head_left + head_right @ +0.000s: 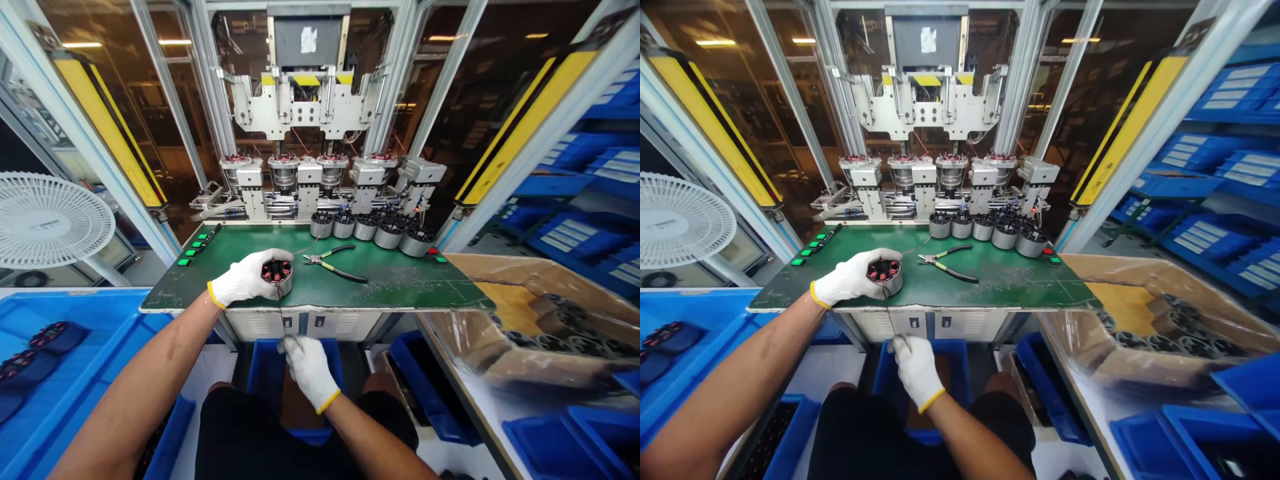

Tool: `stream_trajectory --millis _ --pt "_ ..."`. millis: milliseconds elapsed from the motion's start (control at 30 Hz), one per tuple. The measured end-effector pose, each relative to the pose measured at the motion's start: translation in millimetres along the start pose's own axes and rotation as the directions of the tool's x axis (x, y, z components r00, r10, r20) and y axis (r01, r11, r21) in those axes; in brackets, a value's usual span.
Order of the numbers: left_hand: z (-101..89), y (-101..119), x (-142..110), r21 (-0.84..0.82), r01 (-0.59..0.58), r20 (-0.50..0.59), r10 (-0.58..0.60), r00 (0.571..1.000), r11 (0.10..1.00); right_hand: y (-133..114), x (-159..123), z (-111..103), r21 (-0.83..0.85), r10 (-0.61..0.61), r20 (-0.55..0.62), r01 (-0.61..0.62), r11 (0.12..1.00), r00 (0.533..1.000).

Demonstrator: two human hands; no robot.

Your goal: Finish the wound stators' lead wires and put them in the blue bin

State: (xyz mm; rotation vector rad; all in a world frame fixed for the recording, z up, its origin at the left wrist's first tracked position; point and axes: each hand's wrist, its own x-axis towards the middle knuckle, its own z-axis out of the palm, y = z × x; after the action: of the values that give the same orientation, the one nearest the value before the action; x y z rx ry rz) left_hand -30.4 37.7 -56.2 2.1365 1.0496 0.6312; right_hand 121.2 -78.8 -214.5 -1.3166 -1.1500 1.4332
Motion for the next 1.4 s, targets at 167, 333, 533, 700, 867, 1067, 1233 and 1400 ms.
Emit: stream_trajectory --millis 167,333,533,700,867,1067,1233,1400 --pt "-34.0 36 -2 0.396 -0.099 0.111 0.059 0.992 0.913 74 -19 -34 -0.219 0.055 -0.036 -0.062 0.974 0.998" --pt "-16.5 94 -1 0.763 0.293 -0.241 -0.167 0.956 0.575 24 -28 -71 -0.513 -0.26 -0.054 0.197 0.836 0.964" --pt "8.7 89 0 0.814 0.318 -0.22 -0.247 0.944 0.486 -76 -31 -98 -0.658 -0.613 -0.054 0.434 0.615 0.788" --pt "-35.3 63 -15 0.701 -0.114 0.174 -0.013 0.985 0.704 -117 -27 -111 -0.659 -0.689 -0.199 0.425 0.621 0.697" --pt "-32.3 55 -19 0.66 0.042 0.055 -0.105 0.993 0.75 -156 -20 -75 -0.626 -0.716 0.018 0.567 0.536 0.698" --pt "-20.4 50 -20 0.616 0.04 0.014 -0.062 0.998 0.787 -169 -2 -26 -0.897 -0.487 0.15 0.325 0.298 0.86" --pt "-18.7 41 -17 0.594 -0.005 0.037 -0.021 0.999 0.805 -161 9 -18 -0.974 -0.428 0.159 0.213 0.081 0.89" --pt "-19.2 34 -15 0.498 0.017 0.02 -0.031 0.999 0.867 -160 3 -37 -0.971 -0.378 0.235 0.233 -0.051 0.895"
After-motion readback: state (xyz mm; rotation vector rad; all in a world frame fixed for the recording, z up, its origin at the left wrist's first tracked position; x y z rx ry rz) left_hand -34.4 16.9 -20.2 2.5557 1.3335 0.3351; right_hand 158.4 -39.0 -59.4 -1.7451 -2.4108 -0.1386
